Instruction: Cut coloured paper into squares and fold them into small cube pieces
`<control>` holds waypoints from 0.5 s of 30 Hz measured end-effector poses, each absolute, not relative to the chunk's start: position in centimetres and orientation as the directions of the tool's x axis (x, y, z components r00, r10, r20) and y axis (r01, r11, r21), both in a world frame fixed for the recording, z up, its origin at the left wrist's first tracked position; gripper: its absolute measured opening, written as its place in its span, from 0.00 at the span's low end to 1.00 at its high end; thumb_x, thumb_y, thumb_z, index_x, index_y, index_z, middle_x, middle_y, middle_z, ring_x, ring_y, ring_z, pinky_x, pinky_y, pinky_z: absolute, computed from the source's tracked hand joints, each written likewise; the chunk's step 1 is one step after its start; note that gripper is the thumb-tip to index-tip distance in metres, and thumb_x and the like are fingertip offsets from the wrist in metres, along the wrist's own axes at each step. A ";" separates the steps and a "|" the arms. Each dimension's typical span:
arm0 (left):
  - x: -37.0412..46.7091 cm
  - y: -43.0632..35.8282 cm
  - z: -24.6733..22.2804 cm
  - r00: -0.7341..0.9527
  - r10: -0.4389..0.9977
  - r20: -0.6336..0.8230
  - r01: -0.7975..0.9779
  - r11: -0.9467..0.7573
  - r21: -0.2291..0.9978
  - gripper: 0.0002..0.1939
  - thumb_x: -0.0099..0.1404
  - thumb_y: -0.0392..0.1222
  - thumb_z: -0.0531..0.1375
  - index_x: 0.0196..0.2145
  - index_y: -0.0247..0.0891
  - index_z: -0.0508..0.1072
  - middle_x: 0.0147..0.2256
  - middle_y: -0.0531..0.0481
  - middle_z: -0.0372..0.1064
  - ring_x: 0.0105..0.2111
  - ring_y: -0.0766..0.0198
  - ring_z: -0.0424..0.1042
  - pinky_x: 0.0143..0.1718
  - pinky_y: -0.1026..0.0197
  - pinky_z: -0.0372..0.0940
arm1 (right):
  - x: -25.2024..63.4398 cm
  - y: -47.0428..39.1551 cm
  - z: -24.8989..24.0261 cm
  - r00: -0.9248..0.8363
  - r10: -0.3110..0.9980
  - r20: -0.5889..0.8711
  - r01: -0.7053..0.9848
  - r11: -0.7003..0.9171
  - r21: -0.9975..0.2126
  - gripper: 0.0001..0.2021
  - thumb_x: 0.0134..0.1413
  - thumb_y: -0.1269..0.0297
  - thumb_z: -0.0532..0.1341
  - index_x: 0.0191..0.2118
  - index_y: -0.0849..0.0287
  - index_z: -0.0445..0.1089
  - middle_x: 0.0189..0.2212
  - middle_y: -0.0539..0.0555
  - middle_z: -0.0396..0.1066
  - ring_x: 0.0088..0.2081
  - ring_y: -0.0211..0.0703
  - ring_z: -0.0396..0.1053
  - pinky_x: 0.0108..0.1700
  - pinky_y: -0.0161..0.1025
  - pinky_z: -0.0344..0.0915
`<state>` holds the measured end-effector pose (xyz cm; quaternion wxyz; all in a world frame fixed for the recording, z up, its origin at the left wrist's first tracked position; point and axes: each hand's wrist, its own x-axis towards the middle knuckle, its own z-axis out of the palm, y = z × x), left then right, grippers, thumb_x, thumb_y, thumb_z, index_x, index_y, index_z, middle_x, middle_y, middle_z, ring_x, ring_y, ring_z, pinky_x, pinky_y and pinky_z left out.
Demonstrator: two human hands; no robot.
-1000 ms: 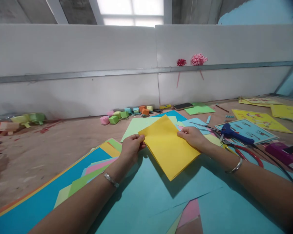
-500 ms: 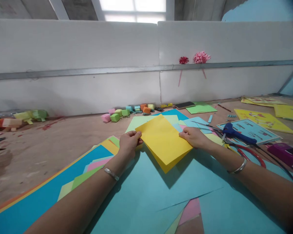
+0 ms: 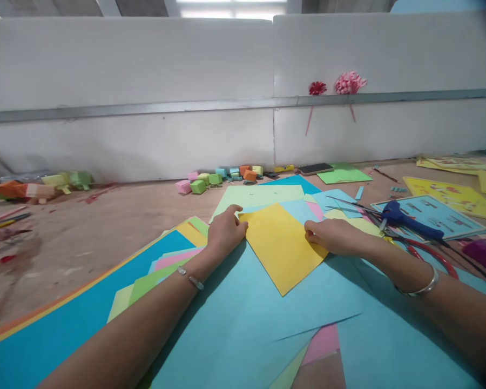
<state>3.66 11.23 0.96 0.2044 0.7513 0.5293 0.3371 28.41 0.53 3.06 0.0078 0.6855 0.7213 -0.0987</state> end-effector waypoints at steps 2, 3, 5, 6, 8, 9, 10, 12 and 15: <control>3.7 10.9 0.8 0.248 0.911 0.328 0.699 -0.403 0.591 0.26 0.51 0.32 0.63 0.50 0.38 0.72 0.30 0.46 0.72 0.37 0.48 0.70 0.40 0.54 0.61 | 28.1 0.3 3.1 -0.072 0.984 -0.165 0.996 0.062 -0.065 0.06 0.60 0.65 0.52 0.33 0.56 0.65 0.23 0.52 0.66 0.24 0.43 0.60 0.27 0.37 0.45; 3.8 10.7 0.8 0.269 0.894 0.358 0.714 -0.434 0.549 0.28 0.52 0.31 0.62 0.53 0.37 0.70 0.36 0.43 0.73 0.43 0.46 0.69 0.45 0.51 0.61 | 28.0 0.3 3.1 -0.080 0.981 -0.175 0.997 0.074 -0.039 0.06 0.60 0.65 0.52 0.34 0.56 0.64 0.23 0.52 0.66 0.24 0.43 0.60 0.26 0.37 0.44; 4.1 10.1 0.7 0.360 0.821 0.444 0.714 -0.548 0.435 0.25 0.56 0.30 0.60 0.53 0.36 0.70 0.49 0.37 0.69 0.53 0.43 0.63 0.53 0.46 0.58 | 27.9 0.2 3.1 -0.096 0.977 -0.191 0.995 0.098 0.001 0.06 0.60 0.66 0.51 0.35 0.56 0.64 0.23 0.53 0.67 0.24 0.43 0.61 0.26 0.37 0.45; 4.3 9.8 0.7 0.434 0.763 0.479 0.687 -0.625 0.372 0.22 0.58 0.30 0.58 0.52 0.35 0.71 0.53 0.36 0.66 0.56 0.44 0.61 0.56 0.45 0.56 | 27.9 0.2 3.0 -0.103 0.975 -0.196 0.994 0.108 0.018 0.06 0.60 0.67 0.51 0.36 0.56 0.64 0.24 0.53 0.67 0.25 0.43 0.62 0.26 0.37 0.45; 4.8 9.0 0.5 0.626 0.618 0.476 0.571 -0.779 0.259 0.17 0.65 0.34 0.54 0.51 0.36 0.72 0.58 0.37 0.62 0.60 0.47 0.58 0.59 0.45 0.55 | 28.0 0.2 3.0 -0.109 0.973 -0.203 0.991 0.122 0.052 0.06 0.60 0.67 0.51 0.38 0.56 0.64 0.26 0.54 0.69 0.26 0.43 0.64 0.26 0.37 0.46; 5.1 8.5 0.4 0.713 0.557 0.426 0.509 -0.829 0.233 0.17 0.67 0.38 0.53 0.53 0.36 0.71 0.61 0.37 0.60 0.62 0.47 0.56 0.60 0.45 0.55 | 28.0 0.1 3.0 -0.105 0.973 -0.204 0.990 0.122 0.072 0.06 0.60 0.68 0.52 0.39 0.56 0.64 0.27 0.55 0.70 0.27 0.44 0.65 0.26 0.37 0.46; 5.4 8.1 0.3 0.778 0.525 0.345 0.471 -0.851 0.234 0.20 0.69 0.42 0.52 0.55 0.36 0.69 0.63 0.37 0.57 0.64 0.47 0.53 0.62 0.44 0.53 | 27.9 0.0 3.1 -0.095 0.974 -0.205 0.988 0.117 0.096 0.06 0.59 0.69 0.52 0.40 0.57 0.65 0.27 0.55 0.71 0.27 0.44 0.67 0.26 0.37 0.46; 5.9 7.3 0.1 0.845 0.515 0.144 0.474 -0.846 0.242 0.28 0.71 0.52 0.50 0.63 0.35 0.61 0.67 0.37 0.49 0.67 0.45 0.45 0.64 0.42 0.46 | 27.3 -0.5 3.5 -0.054 0.978 -0.201 0.984 0.086 0.154 0.08 0.56 0.73 0.54 0.40 0.58 0.66 0.27 0.58 0.72 0.29 0.47 0.70 0.27 0.38 0.47; 6.2 6.7 0.0 0.839 0.542 -0.051 0.539 -0.816 0.208 0.35 0.71 0.59 0.45 0.68 0.36 0.50 0.69 0.38 0.38 0.69 0.46 0.36 0.65 0.40 0.37 | 25.6 -1.5 4.3 0.039 0.985 -0.170 0.973 0.001 0.232 0.09 0.51 0.80 0.55 0.36 0.63 0.68 0.26 0.64 0.73 0.31 0.54 0.73 0.27 0.39 0.49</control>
